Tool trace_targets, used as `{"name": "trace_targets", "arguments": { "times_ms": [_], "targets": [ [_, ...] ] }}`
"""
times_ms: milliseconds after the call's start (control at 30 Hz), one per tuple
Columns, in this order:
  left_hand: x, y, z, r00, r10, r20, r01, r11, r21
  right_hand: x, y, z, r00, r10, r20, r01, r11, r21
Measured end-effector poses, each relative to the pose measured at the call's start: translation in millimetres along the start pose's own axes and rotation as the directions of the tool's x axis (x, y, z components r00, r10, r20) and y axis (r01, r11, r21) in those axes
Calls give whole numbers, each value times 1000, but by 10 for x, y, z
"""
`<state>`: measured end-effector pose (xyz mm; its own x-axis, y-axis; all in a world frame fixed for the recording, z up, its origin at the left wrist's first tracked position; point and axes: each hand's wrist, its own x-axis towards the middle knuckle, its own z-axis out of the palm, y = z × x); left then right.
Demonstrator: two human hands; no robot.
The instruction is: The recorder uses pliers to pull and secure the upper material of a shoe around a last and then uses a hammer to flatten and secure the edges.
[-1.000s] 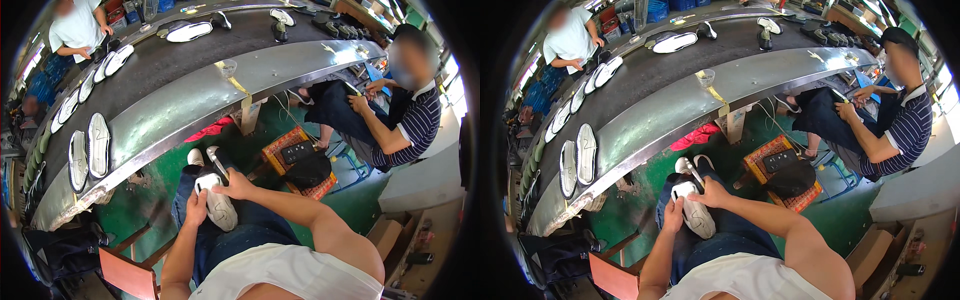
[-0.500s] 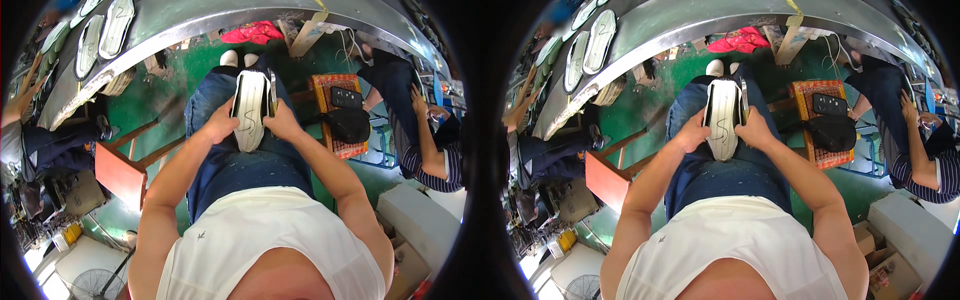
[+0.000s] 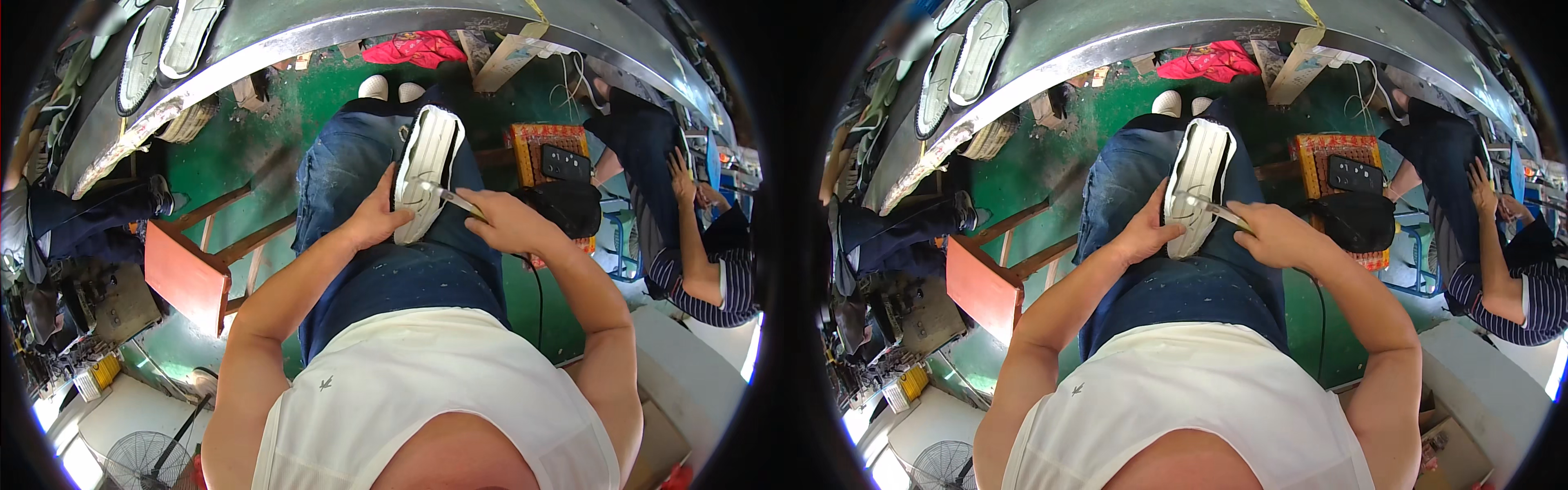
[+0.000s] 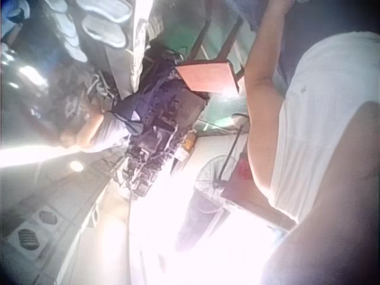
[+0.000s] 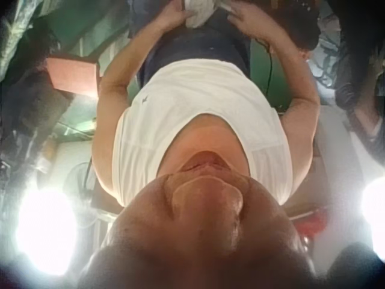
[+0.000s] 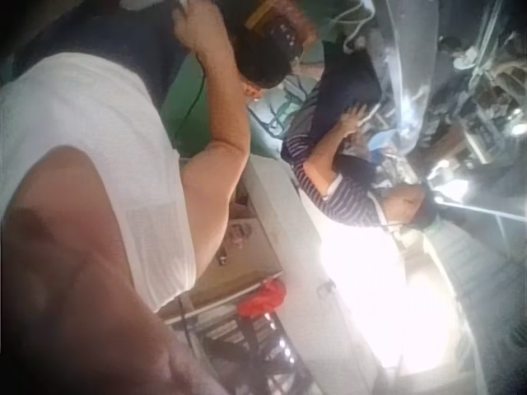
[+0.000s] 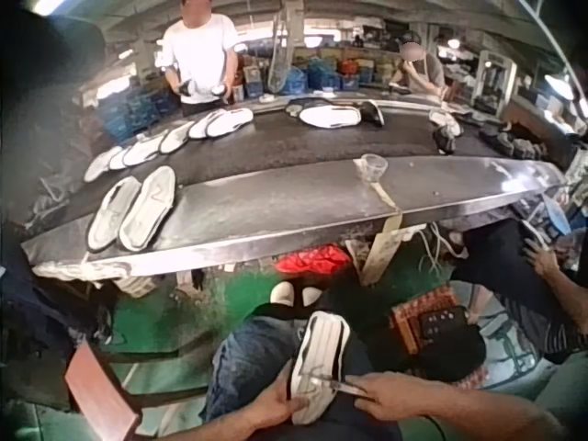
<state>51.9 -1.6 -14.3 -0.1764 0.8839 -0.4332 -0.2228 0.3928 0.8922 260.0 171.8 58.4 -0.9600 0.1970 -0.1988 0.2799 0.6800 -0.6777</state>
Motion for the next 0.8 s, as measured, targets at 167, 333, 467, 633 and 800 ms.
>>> {"name": "trace_targets", "arguments": {
  "times_ms": [167, 333, 467, 633, 800],
  "targets": [
    [53, -93, -87, 995, 58, 78, -57, 998, -19, 438, -336, -316, 948, 194, 254, -92, 927, -364],
    [151, 28, 69, 968, -201, -149, 70, 789, -610, 503, -169, -90, 941, 96, 324, 6, 954, -298],
    [348, -129, 70, 890, -130, -436, -22, 944, -328, 370, -68, 543, 995, 101, -1, -101, 993, -62],
    [397, -356, -86, 832, 141, -537, -57, 984, 170, 443, -118, 58, 981, 86, 173, -60, 987, -150],
    [309, -236, -32, 787, 388, -480, -183, 890, 418, 647, -32, -54, 996, 10, -89, -44, 922, -385]
  ]
}}
